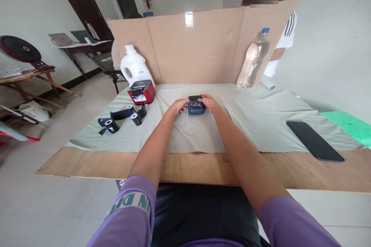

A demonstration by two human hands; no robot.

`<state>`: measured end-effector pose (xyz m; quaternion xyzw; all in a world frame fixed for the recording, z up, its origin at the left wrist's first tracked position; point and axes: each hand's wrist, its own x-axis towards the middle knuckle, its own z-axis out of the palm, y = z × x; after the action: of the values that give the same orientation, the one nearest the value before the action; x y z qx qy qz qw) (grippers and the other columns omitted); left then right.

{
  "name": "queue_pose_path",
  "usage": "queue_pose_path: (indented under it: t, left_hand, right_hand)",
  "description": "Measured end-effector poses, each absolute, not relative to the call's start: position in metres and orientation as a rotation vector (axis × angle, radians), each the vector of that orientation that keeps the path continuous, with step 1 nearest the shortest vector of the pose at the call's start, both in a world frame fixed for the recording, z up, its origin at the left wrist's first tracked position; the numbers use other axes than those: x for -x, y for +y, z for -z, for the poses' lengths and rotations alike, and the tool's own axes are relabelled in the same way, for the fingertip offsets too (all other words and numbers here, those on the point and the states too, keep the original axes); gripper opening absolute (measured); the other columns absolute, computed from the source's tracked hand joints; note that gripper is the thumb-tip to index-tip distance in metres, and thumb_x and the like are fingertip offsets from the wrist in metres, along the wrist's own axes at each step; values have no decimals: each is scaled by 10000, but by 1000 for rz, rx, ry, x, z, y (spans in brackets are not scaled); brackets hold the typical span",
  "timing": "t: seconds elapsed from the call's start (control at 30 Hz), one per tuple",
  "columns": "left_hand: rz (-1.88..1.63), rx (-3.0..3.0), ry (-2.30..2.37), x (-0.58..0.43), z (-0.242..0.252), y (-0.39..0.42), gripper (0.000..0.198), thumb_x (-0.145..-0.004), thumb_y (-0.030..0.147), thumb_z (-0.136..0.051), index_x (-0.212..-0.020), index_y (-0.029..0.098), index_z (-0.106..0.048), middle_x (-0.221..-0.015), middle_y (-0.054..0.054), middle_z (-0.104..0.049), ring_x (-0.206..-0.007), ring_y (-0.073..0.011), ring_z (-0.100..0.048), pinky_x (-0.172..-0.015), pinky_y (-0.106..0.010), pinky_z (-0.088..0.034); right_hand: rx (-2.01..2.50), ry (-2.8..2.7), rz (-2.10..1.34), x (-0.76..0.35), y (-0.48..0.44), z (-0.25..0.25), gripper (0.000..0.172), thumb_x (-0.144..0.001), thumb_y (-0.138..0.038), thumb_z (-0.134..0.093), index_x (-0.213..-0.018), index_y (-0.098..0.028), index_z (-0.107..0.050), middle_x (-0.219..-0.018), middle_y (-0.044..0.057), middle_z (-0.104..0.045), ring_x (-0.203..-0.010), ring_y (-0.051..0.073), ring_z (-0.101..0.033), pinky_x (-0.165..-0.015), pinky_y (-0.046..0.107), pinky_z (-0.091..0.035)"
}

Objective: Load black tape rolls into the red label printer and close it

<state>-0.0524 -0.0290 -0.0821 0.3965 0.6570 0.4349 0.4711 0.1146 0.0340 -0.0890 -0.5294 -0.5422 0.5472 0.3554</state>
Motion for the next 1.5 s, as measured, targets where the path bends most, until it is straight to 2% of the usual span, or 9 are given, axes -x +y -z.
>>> queue_pose_path:
  t: [0.27,0.47,0.57,0.67,0.8,1.03,1.2,1.37,1.5]
  left_hand:
    - [-1108,-950,1613,46,83,-31,243,-771,358,-748,-778,176,-587,-563,37,-513,-406,-43,-436,-380,-172,-170]
    - [-1181,-1001,1681,45,97,-27,275,-829,415,-708,-927,163,-660,-620,1,-598,-472,-75,-526,-418,-183,-279]
    - [-1219,-1056,1703,45,106,-26,264,-856,405,-676,-926,151,-681,-640,-11,-616,-498,-88,-539,-459,-198,-345]
    - [-1288,-1145,1707,43,115,-30,234,-900,367,-613,-933,152,-701,-680,-13,-633,-541,-92,-548,-547,-211,-425]
    - [-1370,-1257,1730,41,125,-39,254,-913,257,-547,-1090,183,-714,-752,-10,-681,-660,-123,-607,-703,-234,-489]
    - [-1392,-1374,1778,42,130,-42,302,-910,245,-540,-1138,181,-728,-878,-40,-739,-828,-173,-671,-846,-286,-522]
    - [-1422,-1442,1787,39,127,-44,291,-910,217,-544,-1110,187,-754,-1140,-65,-747,-1045,-200,-673,-1006,-302,-482]
    - [-1393,-1503,1722,39,121,-56,278,-904,362,-615,-1055,197,-780,-1147,-56,-763,-1125,-243,-674,-1011,-311,-489]
    - [-1241,-1686,1673,42,116,-75,477,-831,487,-702,-1207,194,-711,-1162,-74,-751,-1126,-285,-671,-992,-346,-497]
  right_hand:
    - [1328,-1353,-1422,-114,26,87,536,-822,-143,-639,-1347,-223,-568,-1402,80,-603,-1142,189,-630,-985,327,-511]
    - [1256,-1365,-1374,-116,27,98,496,-857,-191,-628,-1349,-232,-577,-1455,71,-568,-1231,188,-593,-1064,317,-463]
    - [1223,-1406,-1266,-114,25,106,455,-887,-215,-590,-1341,-227,-596,-1433,66,-589,-1274,191,-565,-1108,316,-419]
    - [1236,-1458,-1065,-110,22,114,404,-931,-233,-487,-1311,-211,-620,-1404,61,-611,-1290,177,-547,-1141,307,-372]
    - [1280,-1481,-840,-107,15,122,417,-946,-266,-384,-1263,-191,-644,-1356,83,-635,-1270,175,-548,-1135,293,-361]
    - [1237,-1454,-953,-111,5,116,483,-835,-183,-367,-1236,-176,-636,-1328,60,-658,-1209,151,-575,-1087,266,-401]
    - [1236,-1478,-956,-114,1,112,505,-821,-190,-385,-1252,-166,-646,-1317,63,-671,-1212,161,-587,-1091,268,-406]
    - [1262,-1546,-917,-116,-3,111,441,-853,-217,-428,-1215,-188,-679,-1313,62,-681,-1246,190,-577,-1123,313,-387]
    - [1201,-1584,-1003,-114,-11,106,415,-861,-219,-438,-1198,-194,-679,-1254,46,-706,-1207,188,-599,-1097,322,-415]
